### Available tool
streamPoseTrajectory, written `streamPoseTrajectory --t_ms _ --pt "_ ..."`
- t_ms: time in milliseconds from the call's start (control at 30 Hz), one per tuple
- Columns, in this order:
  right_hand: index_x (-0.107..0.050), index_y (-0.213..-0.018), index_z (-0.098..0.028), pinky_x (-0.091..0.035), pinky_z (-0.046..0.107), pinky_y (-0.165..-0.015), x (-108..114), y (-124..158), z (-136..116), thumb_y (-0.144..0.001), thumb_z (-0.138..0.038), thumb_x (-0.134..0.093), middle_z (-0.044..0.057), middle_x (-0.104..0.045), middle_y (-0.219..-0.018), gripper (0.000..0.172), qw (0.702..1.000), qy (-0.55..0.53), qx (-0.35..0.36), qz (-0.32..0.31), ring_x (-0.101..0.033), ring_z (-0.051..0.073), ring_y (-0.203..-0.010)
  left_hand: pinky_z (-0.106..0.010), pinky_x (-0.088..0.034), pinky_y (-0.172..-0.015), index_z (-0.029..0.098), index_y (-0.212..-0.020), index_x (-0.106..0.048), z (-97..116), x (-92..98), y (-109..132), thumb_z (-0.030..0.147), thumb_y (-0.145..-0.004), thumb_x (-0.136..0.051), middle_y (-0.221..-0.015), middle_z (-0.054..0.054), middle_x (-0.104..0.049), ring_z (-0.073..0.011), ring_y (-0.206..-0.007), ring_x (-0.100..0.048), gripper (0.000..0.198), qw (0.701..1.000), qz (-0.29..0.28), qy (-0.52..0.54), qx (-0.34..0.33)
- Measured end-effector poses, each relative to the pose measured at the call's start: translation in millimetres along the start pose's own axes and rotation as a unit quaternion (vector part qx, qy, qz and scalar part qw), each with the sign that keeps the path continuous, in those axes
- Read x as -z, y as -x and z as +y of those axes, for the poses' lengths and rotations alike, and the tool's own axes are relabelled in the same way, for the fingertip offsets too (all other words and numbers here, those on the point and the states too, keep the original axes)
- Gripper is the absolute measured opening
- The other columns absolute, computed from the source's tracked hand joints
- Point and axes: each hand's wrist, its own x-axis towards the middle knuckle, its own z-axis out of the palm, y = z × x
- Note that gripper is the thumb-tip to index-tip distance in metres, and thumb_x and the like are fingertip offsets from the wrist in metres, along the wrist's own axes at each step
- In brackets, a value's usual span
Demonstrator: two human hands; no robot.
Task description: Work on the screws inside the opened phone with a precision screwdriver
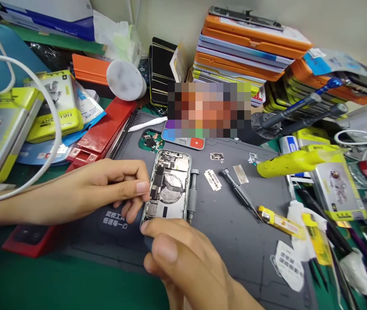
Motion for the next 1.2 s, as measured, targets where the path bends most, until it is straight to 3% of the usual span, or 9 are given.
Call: streamPoseTrajectory --t_ms 100,267,567,633,733,833,967,1067,1200 --pt "-0.066 -0.151 -0.035 -0.075 0.024 -0.085 2 3 -2 -0.103 -0.013 -0.068 0.003 -0.086 -0.126 0.053 0.999 -0.02 -0.02 -0.032 -0.088 0.022 -0.099 -0.026 -0.048 -0.069 0.025 -0.097 -0.067 0 0.9 0 0.04 -0.114 -0.063 -0.083 0.007 -0.077 -0.0132 -0.078 -0.068 0.023 0.999 -0.002 -0.033 -0.001" --pt "-0.07 -0.147 -0.034 -0.074 0.021 -0.088 9 5 -3 -0.103 -0.008 -0.068 0.002 -0.085 -0.13 0.052 0.997 -0.039 -0.047 -0.044 -0.088 0.021 -0.099 -0.029 -0.047 -0.067 0.027 -0.095 -0.068 2 2.4 -1 0.044 -0.114 -0.061 -0.084 0.008 -0.079 -0.0152 -0.079 -0.068 0.026 0.996 0.0 -0.094 -0.003" --pt "-0.054 -0.162 -0.032 -0.074 0.024 -0.089 0 -4 -2 -0.105 -0.003 -0.059 0.005 -0.082 -0.126 0.064 0.999 0.005 0.04 -0.029 -0.085 0.018 -0.1 -0.027 -0.046 -0.066 0.026 -0.088 -0.067 7 1.3 0 0.043 -0.112 -0.062 -0.083 0.01 -0.079 -0.0138 -0.079 -0.07 0.03 0.994 0.003 -0.11 0.009" --pt "-0.051 -0.164 -0.03 -0.074 0.029 -0.088 0 -13 -4 -0.108 -0.006 -0.054 0.005 -0.082 -0.118 0.061 0.997 0.01 0.074 -0.014 -0.084 0.019 -0.097 -0.027 -0.045 -0.065 0.026 -0.088 -0.068 7 1.8 -1 0.042 -0.112 -0.062 -0.083 0.01 -0.079 -0.0134 -0.078 -0.069 0.03 0.993 0.003 -0.117 0.009" --pt "-0.069 -0.141 -0.023 -0.074 0.034 -0.081 3 -28 -9 -0.109 -0.013 -0.059 0.007 -0.082 -0.105 0.035 0.992 0.036 0.117 -0.011 -0.082 0.019 -0.087 -0.026 -0.046 -0.065 0.026 -0.09 -0.068 5 2.7 -1 0.042 -0.114 -0.06 -0.083 0.009 -0.079 -0.0134 -0.076 -0.069 0.03 0.992 0.001 -0.125 0.001" --pt "-0.074 -0.122 -0.018 -0.074 0.034 -0.091 7 -37 -16 -0.113 -0.019 -0.06 0.012 -0.083 -0.112 0.016 0.991 0.054 0.12 -0.004 -0.085 0.02 -0.104 -0.025 -0.049 -0.07 0.026 -0.092 -0.069 3 2.4 -1 0.042 -0.114 -0.06 -0.085 0.009 -0.078 -0.0131 -0.08 -0.072 0.029 0.994 -0.002 -0.113 -0.01" --pt "-0.079 -0.115 -0.021 -0.073 0.029 -0.082 9 -38 -23 -0.109 -0.019 -0.069 0.003 -0.083 -0.09 0.012 0.991 0.075 0.111 0.011 -0.083 0.015 -0.081 -0.023 -0.049 -0.073 0.025 -0.089 -0.069 1 0.1 1 0.04 -0.114 -0.061 -0.083 0.009 -0.076 -0.0124 -0.08 -0.07 0.03 0.994 0.005 -0.108 0.001" --pt "-0.081 -0.118 -0.024 -0.072 0.027 -0.089 8 -35 -24 -0.109 -0.022 -0.067 0.003 -0.085 -0.1 0.017 0.98 0.081 0.17 0.068 -0.084 0.016 -0.094 -0.025 -0.048 -0.072 0.024 -0.087 -0.068 2 -2.3 1 0.042 -0.112 -0.064 -0.082 0.007 -0.076 -0.0144 -0.078 -0.068 0.03 0.994 0.007 -0.104 0.025" --pt "-0.08 -0.127 -0.027 -0.071 0.025 -0.096 8 -30 -28 -0.109 -0.019 -0.067 0.0 -0.083 -0.1 0.024 0.987 0.105 0.119 0.015 -0.084 0.015 -0.1 -0.024 -0.048 -0.073 0.023 -0.085 -0.067 3 -4.9 1 0.042 -0.11 -0.067 -0.08 0.007 -0.075 -0.0141 -0.077 -0.067 0.031 0.996 0.009 -0.09 0.027"
